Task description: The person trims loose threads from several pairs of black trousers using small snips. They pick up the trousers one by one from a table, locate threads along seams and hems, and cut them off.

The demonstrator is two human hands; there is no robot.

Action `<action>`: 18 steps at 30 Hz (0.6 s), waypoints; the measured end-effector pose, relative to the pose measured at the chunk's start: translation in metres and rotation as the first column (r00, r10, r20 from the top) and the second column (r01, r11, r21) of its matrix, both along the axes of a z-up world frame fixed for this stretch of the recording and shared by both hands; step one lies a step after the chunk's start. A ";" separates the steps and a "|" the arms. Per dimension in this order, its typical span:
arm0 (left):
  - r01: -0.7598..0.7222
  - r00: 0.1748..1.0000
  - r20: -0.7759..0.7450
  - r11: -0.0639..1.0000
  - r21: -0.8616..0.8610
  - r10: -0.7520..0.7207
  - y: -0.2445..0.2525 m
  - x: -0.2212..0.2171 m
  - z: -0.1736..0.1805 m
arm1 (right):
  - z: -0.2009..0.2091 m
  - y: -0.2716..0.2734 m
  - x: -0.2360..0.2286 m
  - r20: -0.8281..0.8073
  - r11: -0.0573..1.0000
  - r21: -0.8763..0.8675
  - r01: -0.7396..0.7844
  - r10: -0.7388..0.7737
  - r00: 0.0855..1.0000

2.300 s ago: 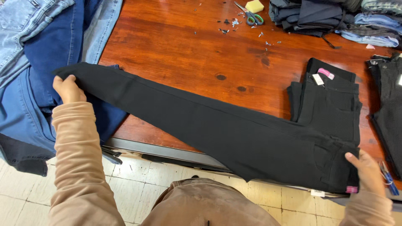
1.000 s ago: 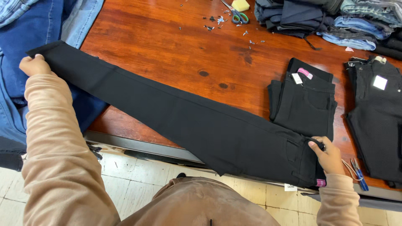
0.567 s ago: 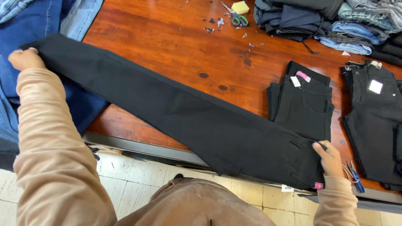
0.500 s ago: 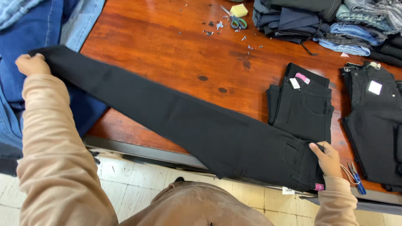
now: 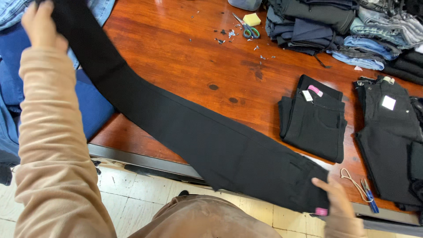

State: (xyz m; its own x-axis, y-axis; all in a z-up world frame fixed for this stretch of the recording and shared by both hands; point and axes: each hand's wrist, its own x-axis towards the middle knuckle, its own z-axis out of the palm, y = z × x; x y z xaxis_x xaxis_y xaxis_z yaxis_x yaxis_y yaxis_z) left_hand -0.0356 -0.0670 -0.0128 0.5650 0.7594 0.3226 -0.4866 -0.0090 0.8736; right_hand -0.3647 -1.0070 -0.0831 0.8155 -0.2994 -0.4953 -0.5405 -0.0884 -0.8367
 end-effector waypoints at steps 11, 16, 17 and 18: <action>0.651 0.652 -0.213 0.392 0.650 -0.728 -0.436 -0.232 0.097 | 0.032 0.191 -0.040 0.068 0.866 0.299 0.401 -0.439 0.896; 0.767 0.482 -0.718 -0.153 0.623 -0.503 -0.474 -0.283 -0.079 | 0.039 0.203 -0.044 0.085 0.850 0.329 0.411 -0.460 0.884; 0.809 0.448 -0.745 -0.130 0.573 -0.494 -0.471 -0.291 -0.064 | 0.034 0.201 -0.046 0.096 0.851 0.338 0.401 -0.455 0.885; 0.816 0.441 -0.751 -0.129 0.563 -0.491 -0.478 -0.294 -0.063 | 0.030 0.201 -0.047 0.085 0.852 0.336 0.402 -0.452 0.888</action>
